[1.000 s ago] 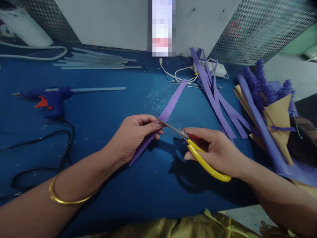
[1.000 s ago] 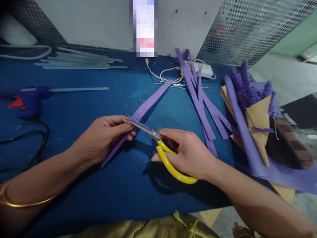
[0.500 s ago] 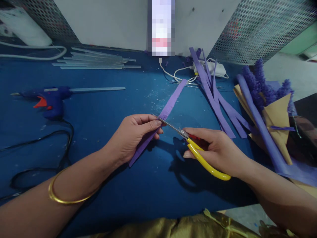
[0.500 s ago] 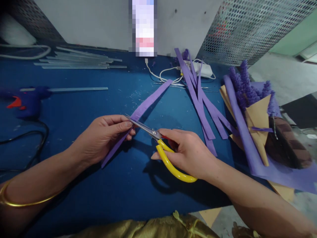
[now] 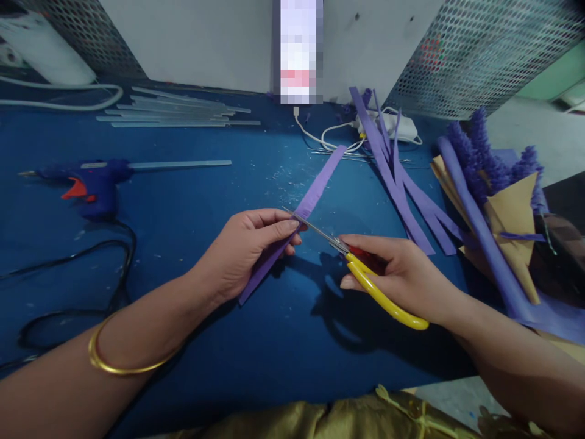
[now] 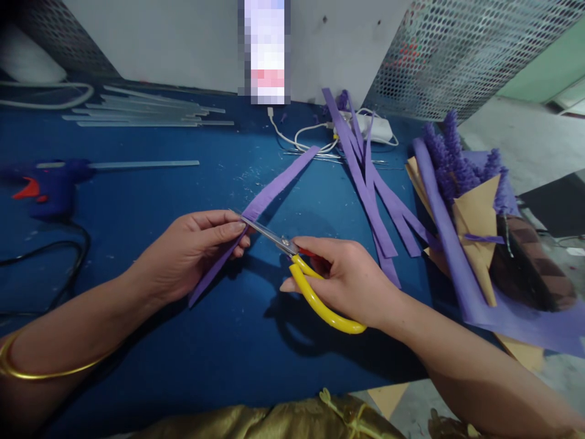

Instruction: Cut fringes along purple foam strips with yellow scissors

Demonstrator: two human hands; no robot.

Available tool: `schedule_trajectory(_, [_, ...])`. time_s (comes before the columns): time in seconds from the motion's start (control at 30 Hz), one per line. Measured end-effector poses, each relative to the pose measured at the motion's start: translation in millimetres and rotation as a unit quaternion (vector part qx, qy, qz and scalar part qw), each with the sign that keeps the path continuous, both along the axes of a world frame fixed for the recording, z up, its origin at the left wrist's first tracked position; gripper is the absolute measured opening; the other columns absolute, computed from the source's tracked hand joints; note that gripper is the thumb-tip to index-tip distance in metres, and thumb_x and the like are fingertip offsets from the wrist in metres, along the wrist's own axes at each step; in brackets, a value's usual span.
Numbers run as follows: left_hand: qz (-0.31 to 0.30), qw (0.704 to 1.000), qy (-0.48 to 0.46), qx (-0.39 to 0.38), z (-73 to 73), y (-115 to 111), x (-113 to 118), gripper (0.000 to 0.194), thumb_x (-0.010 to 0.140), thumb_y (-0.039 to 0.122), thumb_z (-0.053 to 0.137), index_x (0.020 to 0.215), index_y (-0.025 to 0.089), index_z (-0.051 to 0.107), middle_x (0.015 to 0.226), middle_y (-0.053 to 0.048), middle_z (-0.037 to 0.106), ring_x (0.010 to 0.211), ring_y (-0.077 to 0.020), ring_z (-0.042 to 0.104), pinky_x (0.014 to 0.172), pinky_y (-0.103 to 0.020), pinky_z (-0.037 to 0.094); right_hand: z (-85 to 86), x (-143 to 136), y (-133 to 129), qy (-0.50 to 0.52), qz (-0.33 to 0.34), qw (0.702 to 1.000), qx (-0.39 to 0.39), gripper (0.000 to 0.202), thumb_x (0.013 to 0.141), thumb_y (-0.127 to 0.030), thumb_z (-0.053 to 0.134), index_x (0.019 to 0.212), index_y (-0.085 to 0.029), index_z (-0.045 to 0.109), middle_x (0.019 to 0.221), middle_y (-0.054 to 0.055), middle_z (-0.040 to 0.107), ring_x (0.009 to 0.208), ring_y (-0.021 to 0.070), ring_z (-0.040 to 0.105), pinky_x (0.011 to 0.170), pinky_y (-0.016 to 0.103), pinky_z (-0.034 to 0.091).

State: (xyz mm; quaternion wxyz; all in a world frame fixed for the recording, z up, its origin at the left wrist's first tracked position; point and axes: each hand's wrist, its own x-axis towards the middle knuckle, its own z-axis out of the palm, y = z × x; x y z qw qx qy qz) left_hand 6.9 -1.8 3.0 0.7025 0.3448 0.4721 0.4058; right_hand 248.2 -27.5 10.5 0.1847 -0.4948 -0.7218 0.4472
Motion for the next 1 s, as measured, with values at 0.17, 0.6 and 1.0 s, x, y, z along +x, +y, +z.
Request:
schedule_trajectory(0.17, [0.017, 1.0, 0.023, 0.005, 0.5, -2.0, 0.6, 0.008, 0.072, 0.021, 0.082, 0.074, 0.015, 0.077, 0.065, -0.001, 0.071, 0.056, -0.0072, 0.062, 0.057, -0.015, 0.049, -2.2, -0.5, 0.6, -0.029, -0.001, 0.999, 0.044, 0.045, 0.081, -0.043, 0.077, 0.119, -0.022, 0.07, 0.083, 0.001, 0.068, 0.07, 0.0159, 0.058, 0.064, 0.026, 0.047])
schedule_trajectory(0.6, [0.029, 0.999, 0.035, -0.001, -1.0, -0.9, 0.5, 0.014, 0.068, 0.025, 0.086, 0.072, 0.016, 0.076, 0.065, 0.0, 0.07, 0.058, -0.0079, 0.063, 0.06, -0.016, 0.05, -0.5, -1.8, 0.7, -0.07, 0.009, 0.992, 0.101, 0.05, 0.079, -0.053, 0.077, 0.12, -0.024, 0.07, 0.081, 0.001, 0.066, 0.068, 0.0164, 0.059, 0.058, 0.025, 0.045])
schedule_trajectory(1.0, [0.033, 0.999, 0.03, -0.004, 1.7, -2.0, 2.4, 0.009, 0.07, 0.02, 0.083, 0.067, 0.016, 0.076, 0.063, -0.001, 0.07, 0.055, -0.0073, 0.062, 0.058, -0.016, 0.049, 3.0, -0.7, -0.7, -0.04, 0.024, 0.998, 0.05, 0.037, 0.084, -0.044, 0.074, 0.114, -0.021, 0.072, 0.085, 0.001, 0.068, 0.069, 0.015, 0.057, 0.063, 0.024, 0.047])
